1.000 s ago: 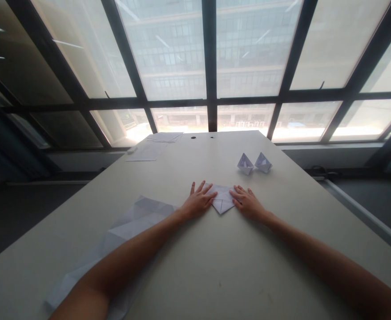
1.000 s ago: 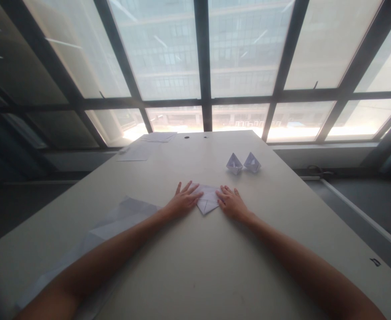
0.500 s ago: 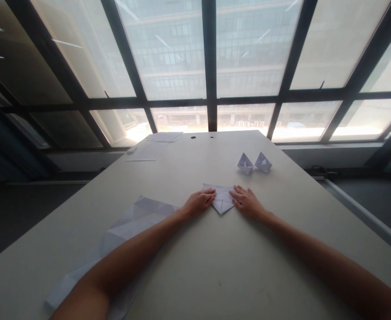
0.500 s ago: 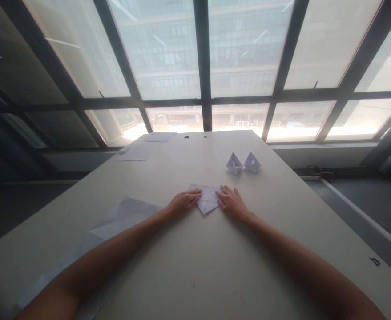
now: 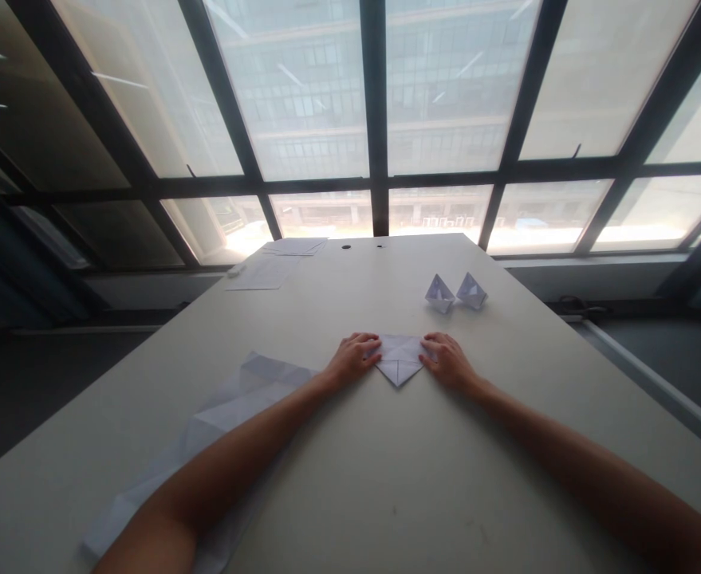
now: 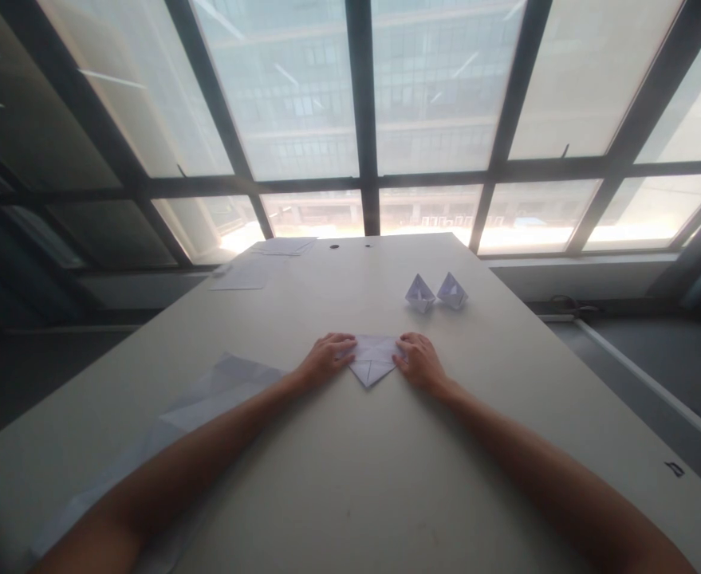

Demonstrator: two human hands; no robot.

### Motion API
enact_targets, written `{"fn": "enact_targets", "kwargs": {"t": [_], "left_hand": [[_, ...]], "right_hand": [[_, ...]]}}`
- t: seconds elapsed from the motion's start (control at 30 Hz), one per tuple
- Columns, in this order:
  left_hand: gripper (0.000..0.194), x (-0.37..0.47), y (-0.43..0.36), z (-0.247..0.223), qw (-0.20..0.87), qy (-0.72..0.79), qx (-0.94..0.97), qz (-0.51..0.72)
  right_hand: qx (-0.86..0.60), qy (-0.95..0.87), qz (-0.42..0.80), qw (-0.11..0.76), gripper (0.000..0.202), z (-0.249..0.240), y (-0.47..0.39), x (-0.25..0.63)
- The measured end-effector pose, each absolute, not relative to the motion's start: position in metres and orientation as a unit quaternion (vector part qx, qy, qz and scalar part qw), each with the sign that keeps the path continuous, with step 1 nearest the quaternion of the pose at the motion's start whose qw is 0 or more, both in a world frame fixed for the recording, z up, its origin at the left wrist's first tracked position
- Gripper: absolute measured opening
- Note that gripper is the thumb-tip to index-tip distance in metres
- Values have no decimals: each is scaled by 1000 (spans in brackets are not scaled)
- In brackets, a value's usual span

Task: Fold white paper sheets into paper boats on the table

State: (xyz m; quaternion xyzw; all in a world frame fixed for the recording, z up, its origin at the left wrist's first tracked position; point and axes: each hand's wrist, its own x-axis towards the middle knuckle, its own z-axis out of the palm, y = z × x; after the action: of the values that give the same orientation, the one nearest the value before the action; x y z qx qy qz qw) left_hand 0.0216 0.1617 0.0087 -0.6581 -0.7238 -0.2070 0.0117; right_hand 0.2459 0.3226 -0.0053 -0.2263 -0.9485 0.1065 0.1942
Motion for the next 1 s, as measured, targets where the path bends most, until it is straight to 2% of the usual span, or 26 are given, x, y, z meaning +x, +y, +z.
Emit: {"fn": "enact_targets", "kwargs": {"t": [0.3,0.47,1.0], "left_hand": [[43,19,163,14,-13,-722,-664,-196],[43,19,162,17,-8,-721,-667,-190],[38,23,160,25,-19,-740,-639,-210]], "right_hand": [[-260,-947,89,165,37,-1,318,247],[-251,-950,80,167,39,0,316,248],[-256,-948,81,168,29,4,315,251]]}}
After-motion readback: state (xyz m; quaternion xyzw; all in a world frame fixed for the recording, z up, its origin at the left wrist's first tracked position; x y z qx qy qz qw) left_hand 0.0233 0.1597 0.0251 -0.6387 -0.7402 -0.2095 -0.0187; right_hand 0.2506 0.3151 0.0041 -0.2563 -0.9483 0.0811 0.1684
